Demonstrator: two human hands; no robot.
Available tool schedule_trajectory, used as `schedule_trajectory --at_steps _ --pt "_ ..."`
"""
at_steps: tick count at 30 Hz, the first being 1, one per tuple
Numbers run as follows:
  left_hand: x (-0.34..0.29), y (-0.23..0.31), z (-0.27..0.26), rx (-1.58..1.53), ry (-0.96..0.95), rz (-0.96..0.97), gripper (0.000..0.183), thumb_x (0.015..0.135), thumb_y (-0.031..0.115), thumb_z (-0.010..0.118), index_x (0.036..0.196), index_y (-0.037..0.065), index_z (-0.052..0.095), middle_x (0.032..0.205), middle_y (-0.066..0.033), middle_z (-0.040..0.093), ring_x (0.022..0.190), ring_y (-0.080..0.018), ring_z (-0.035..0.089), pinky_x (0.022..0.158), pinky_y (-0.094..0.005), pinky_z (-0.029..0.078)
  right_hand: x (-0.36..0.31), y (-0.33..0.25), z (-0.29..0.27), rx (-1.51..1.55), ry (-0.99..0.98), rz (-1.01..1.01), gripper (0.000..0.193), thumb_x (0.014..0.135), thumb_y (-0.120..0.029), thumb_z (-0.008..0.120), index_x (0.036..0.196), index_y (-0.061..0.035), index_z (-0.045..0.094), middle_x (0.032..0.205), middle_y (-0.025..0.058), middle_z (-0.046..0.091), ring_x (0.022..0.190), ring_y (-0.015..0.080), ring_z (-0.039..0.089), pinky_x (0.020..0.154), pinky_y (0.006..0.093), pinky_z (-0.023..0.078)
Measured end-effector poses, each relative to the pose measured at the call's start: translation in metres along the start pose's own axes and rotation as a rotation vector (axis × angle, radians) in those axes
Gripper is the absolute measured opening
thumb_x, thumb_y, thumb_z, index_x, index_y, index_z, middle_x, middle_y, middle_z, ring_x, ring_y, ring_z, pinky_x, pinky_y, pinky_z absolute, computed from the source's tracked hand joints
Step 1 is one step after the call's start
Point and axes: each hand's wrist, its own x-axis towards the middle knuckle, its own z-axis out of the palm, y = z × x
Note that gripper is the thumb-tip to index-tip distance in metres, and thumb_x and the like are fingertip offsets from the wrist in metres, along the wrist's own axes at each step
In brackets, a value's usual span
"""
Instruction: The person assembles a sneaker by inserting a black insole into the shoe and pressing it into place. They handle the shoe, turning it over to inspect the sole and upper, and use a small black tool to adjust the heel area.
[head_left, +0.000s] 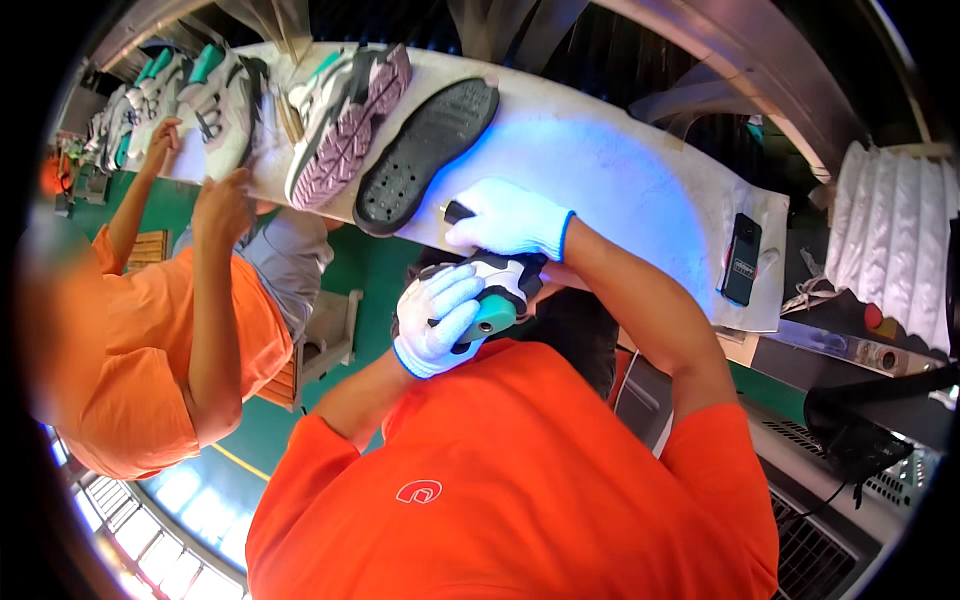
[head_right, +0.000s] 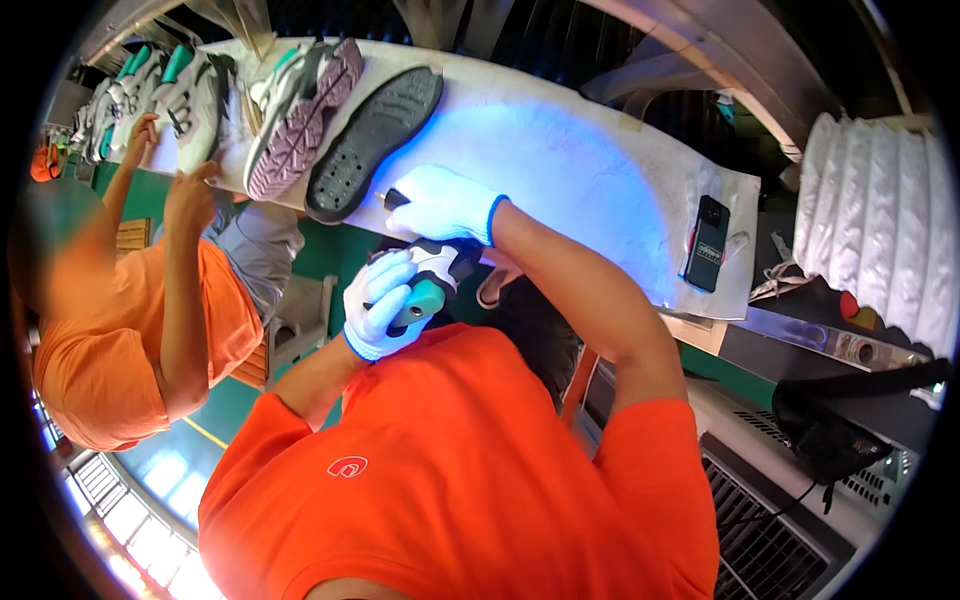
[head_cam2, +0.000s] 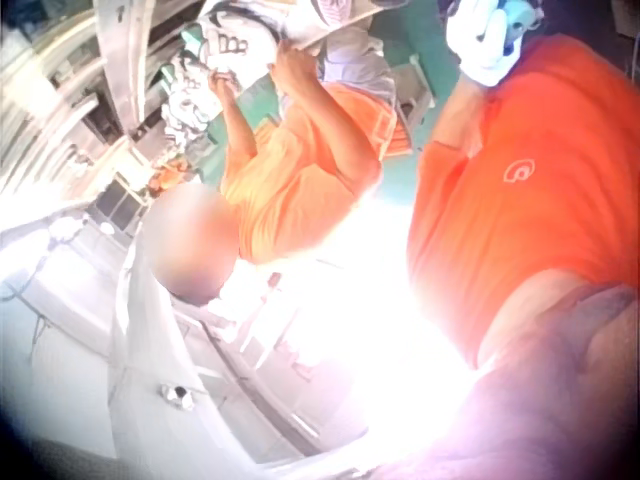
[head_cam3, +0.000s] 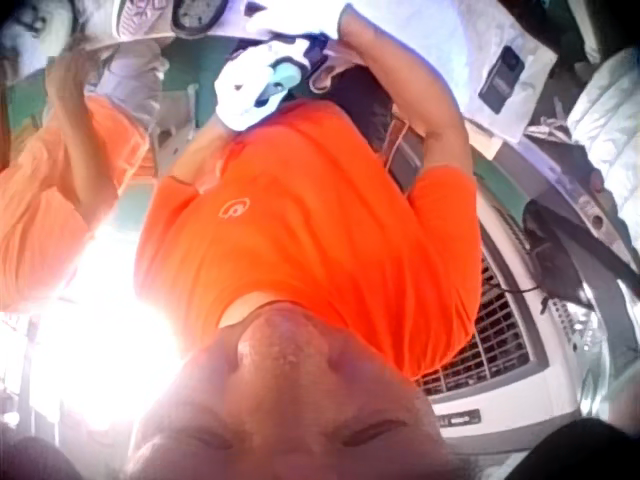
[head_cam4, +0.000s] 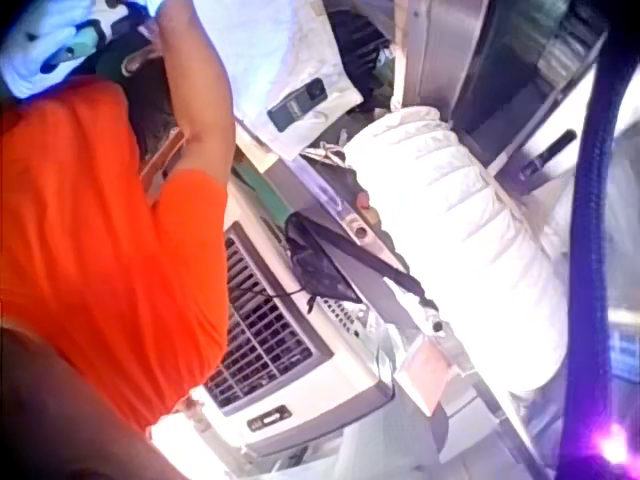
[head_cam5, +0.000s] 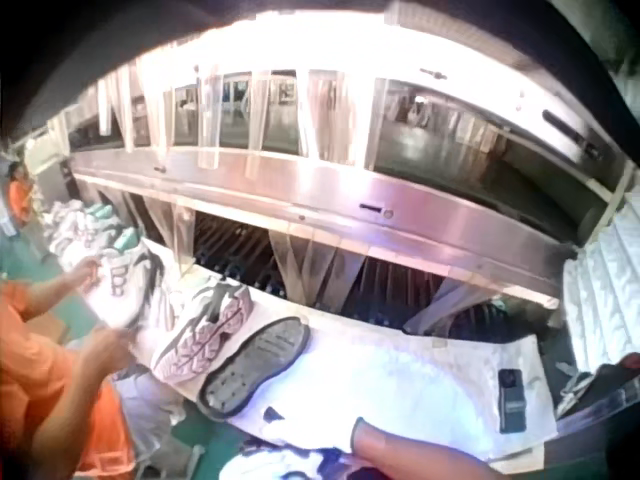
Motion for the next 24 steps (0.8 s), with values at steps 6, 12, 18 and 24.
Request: schedule_trajectory --at_steps 6,12,18,24 --pt "0.083 0.026 -0.017 -0.054 -0.243 0.107 0.045 0.066 0.008 0.089 0.107 0.004 0.072 0.117 -0.0191 0.078 0.101 -0.0421 0.078 0.085 -0.0492 0.065 -0.039 0.051 0.006 0.688 0.259 -0.037 0.024 0.096 -0.017 0.076 0.110 0.0020 0.079 0.099 0.0107 0.081 0.088 0.0177 0.073 0.084 0.0354 0.059" --pt "0.146 0.031 0.018 -0.034 -0.470 0.413 0.049 0.068 0.013 0.086 0.116 0.008 0.076 0.133 -0.0144 0.075 0.121 -0.0371 0.074 0.101 -0.0501 0.061 -0.139 0.086 -0.019 0.654 0.728 -0.225 0.027 0.104 -0.020 0.064 0.101 0.0011 0.081 0.100 0.0093 0.081 0.097 0.0194 0.074 0.093 0.0353 0.057" --pt "0.130 0.014 0.059 -0.142 -0.414 0.233 0.075 0.056 0.022 0.098 0.124 0.009 0.071 0.133 -0.0132 0.074 0.128 -0.0394 0.069 0.113 -0.0599 0.050 -0.140 0.122 0.043 1.398 1.071 -0.257 0.026 0.109 -0.021 0.064 0.112 0.0036 0.073 0.104 0.0152 0.078 0.100 0.0243 0.076 0.094 0.0382 0.059" --pt "0.107 0.008 0.059 -0.153 -0.387 0.214 0.064 0.066 0.027 0.096 0.122 0.008 0.072 0.134 -0.0157 0.074 0.134 -0.0416 0.069 0.120 -0.0633 0.045 -0.147 0.110 0.046 1.446 1.029 -0.241 0.028 0.108 -0.021 0.065 0.111 0.0055 0.074 0.106 0.0155 0.079 0.101 0.0234 0.076 0.095 0.0372 0.059"
